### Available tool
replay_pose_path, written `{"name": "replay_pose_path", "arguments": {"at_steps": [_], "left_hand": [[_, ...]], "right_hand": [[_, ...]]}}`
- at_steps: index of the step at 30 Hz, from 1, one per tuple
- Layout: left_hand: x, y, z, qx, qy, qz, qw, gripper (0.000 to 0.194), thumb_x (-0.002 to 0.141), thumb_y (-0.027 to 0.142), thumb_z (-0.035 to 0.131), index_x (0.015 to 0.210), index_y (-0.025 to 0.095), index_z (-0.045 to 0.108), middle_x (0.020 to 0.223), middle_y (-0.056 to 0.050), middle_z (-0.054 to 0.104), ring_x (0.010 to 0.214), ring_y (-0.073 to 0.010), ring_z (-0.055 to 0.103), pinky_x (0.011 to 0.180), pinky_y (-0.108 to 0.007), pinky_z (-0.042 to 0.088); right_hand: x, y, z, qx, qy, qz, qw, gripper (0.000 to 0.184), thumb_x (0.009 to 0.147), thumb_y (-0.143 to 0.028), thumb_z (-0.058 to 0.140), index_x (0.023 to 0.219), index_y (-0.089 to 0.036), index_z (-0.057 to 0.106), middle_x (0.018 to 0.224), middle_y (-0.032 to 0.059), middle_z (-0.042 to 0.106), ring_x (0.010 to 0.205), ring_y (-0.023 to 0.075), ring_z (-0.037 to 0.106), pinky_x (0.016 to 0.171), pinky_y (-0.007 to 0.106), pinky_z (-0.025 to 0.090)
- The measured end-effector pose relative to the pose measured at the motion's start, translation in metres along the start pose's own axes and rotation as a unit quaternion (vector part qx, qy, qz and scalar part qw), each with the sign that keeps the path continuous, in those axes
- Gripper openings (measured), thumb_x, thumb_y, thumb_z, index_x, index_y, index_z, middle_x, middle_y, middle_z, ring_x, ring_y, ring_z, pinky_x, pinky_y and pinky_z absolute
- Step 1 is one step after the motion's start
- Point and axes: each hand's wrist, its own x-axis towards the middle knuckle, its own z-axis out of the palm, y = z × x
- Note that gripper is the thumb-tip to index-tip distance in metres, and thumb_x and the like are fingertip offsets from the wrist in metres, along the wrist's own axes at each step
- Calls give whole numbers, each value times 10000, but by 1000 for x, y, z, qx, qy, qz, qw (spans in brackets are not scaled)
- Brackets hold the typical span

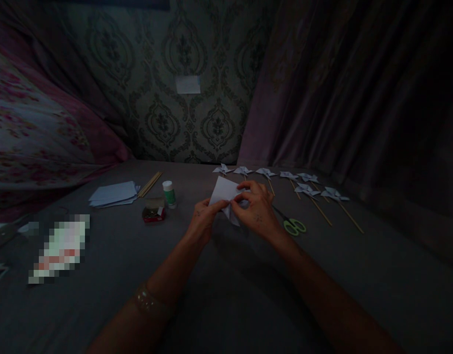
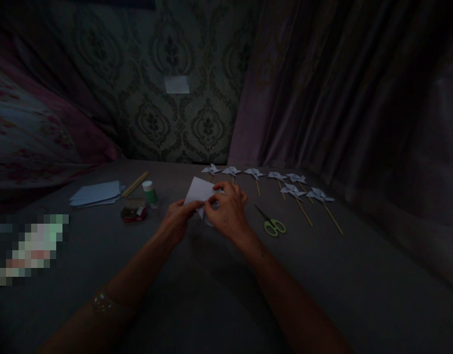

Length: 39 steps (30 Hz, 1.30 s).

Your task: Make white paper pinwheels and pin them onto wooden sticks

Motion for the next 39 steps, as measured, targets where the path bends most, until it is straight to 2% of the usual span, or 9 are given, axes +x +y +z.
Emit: {"name": "replay_pose_path", "arguments": {"at_steps": [19, 29, 36, 39], "left_hand": [[-4, 1, 3, 10, 2, -6, 1000, 182, 506, 216, 750, 654, 123, 700, 578, -24, 651, 504, -132, 557, 516, -241, 400], [-5, 2, 5, 17, 9, 6, 1000, 178, 507, 228, 744, 645, 130, 693, 584, -19, 644, 525, -134, 556, 534, -245, 404], [-5, 1, 4, 29, 11, 14, 999, 153, 534, 224, 722, 654, 133, 699, 612, -24, 667, 548, -145, 578, 533, -242, 414], [-4, 2, 2, 21, 20, 9, 1000, 152, 532, 218, 718, 661, 140, 698, 618, -24, 673, 541, -146, 576, 524, -244, 411]], "right_hand": [[1, -3, -3, 22, -24, 30, 999, 85, 713, -209, 637, 630, -210, 654, 1065, 54, 622, 1068, 267, 490, 933, 478, 325], [1, -2, -2, 31, -11, 21, 999, 93, 714, -213, 623, 625, -223, 649, 1040, 57, 632, 1048, 277, 504, 892, 480, 353], [-1, -6, 1, 29, -24, 28, 999, 85, 717, -215, 645, 633, -209, 653, 1054, 62, 635, 1068, 279, 510, 904, 479, 354], [3, -7, -5, 50, 7, 31, 998, 78, 748, -276, 644, 703, -221, 677, 1101, 66, 622, 1092, 278, 510, 930, 486, 353]]}}
